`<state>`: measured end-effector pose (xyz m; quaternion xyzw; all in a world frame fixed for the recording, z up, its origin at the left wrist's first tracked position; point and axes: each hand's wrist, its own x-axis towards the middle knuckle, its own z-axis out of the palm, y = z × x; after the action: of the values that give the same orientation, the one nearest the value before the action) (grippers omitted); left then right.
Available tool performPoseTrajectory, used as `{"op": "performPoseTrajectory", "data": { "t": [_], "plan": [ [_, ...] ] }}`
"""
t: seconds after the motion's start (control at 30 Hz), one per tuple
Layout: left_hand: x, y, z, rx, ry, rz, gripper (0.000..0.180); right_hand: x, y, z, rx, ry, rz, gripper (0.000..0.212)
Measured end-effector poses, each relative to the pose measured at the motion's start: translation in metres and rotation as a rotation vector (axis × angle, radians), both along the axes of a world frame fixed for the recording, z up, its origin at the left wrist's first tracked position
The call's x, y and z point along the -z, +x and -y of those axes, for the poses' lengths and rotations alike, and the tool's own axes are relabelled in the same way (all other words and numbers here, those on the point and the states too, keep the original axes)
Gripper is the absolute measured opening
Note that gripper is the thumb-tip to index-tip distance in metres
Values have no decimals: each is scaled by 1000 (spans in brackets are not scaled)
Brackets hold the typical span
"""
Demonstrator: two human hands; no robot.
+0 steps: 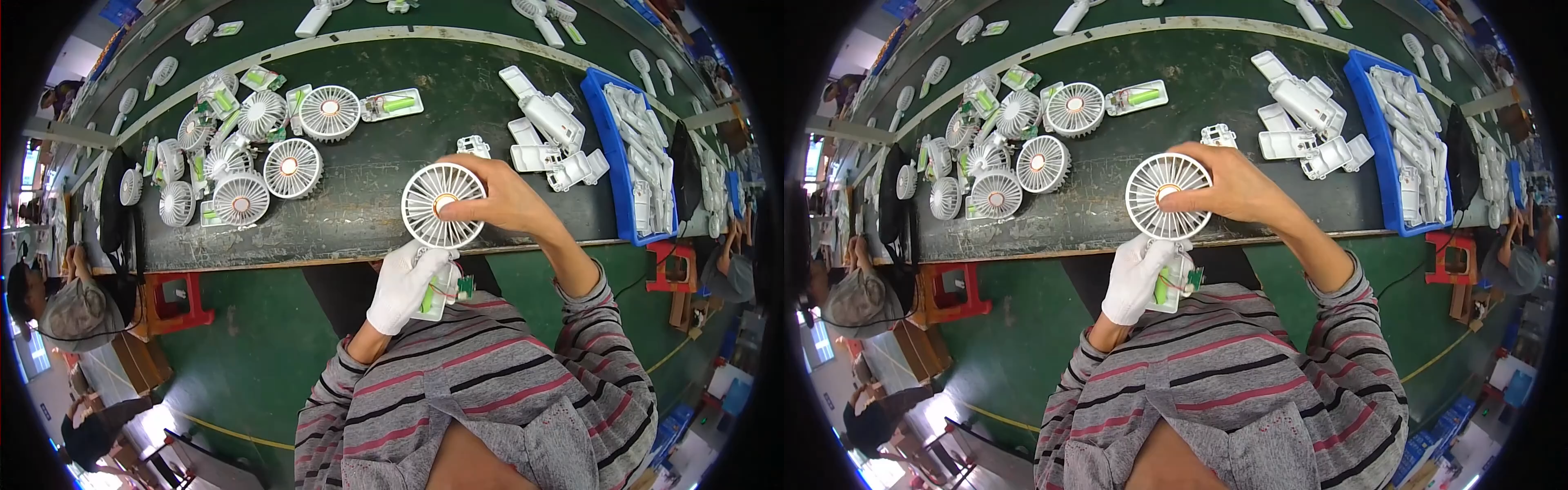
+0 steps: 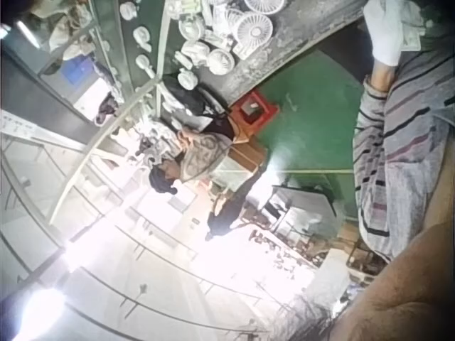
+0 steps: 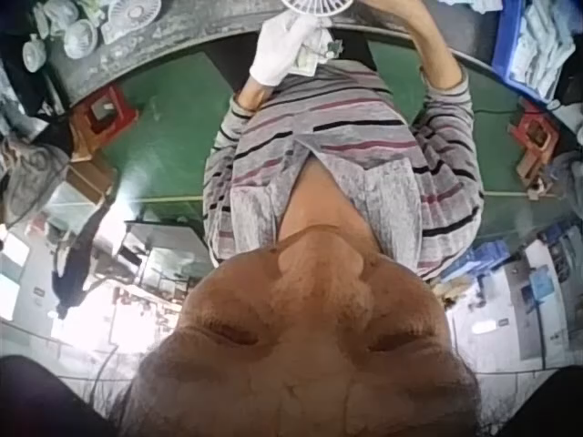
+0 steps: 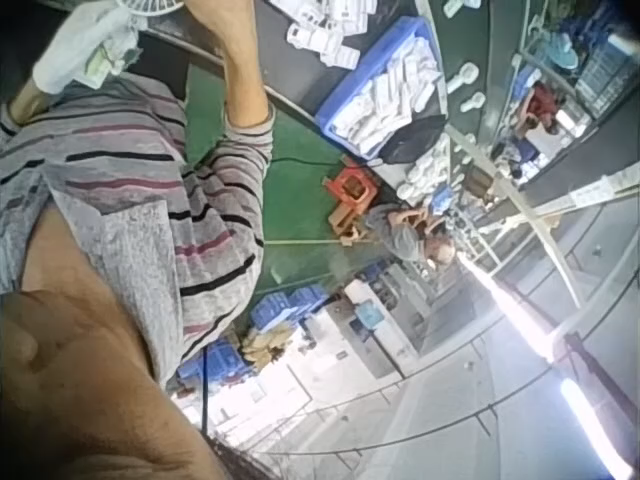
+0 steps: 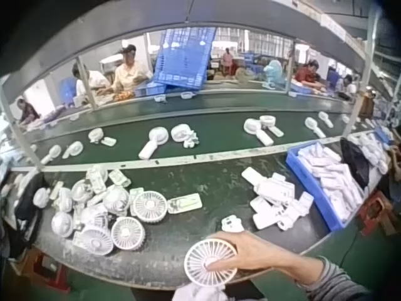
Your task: The person assembles portable fans by positioning circuit boards and batteries into handle casings, attaching fan heads, snapping handle covers on by hand, and placing the assembled units on the conveyor belt and work table.
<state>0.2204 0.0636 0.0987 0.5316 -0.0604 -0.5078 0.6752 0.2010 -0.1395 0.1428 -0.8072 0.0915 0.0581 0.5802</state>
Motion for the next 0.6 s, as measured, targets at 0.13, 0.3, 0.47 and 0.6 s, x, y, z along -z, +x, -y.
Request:
{"op": "performPoseTrajectory", "data": {
  "t": [0.13, 0.3, 0.47, 0.6],
  "plan": [
    [5, 4, -2, -171, -43, -186, 30, 25, -12, -14, 199, 10, 399, 45],
    [26, 11, -7, -323, -173, -378, 36, 41, -32, -35, -57, 12, 364, 35],
    [31, 7, 0, -326, -64, -364, 31, 49, -24, -45, 13, 163, 200, 39],
    [36, 5, 5, -316, -107, -359, 28, 58, -15, -49, 168, 485, 98, 21]
  ]
}}
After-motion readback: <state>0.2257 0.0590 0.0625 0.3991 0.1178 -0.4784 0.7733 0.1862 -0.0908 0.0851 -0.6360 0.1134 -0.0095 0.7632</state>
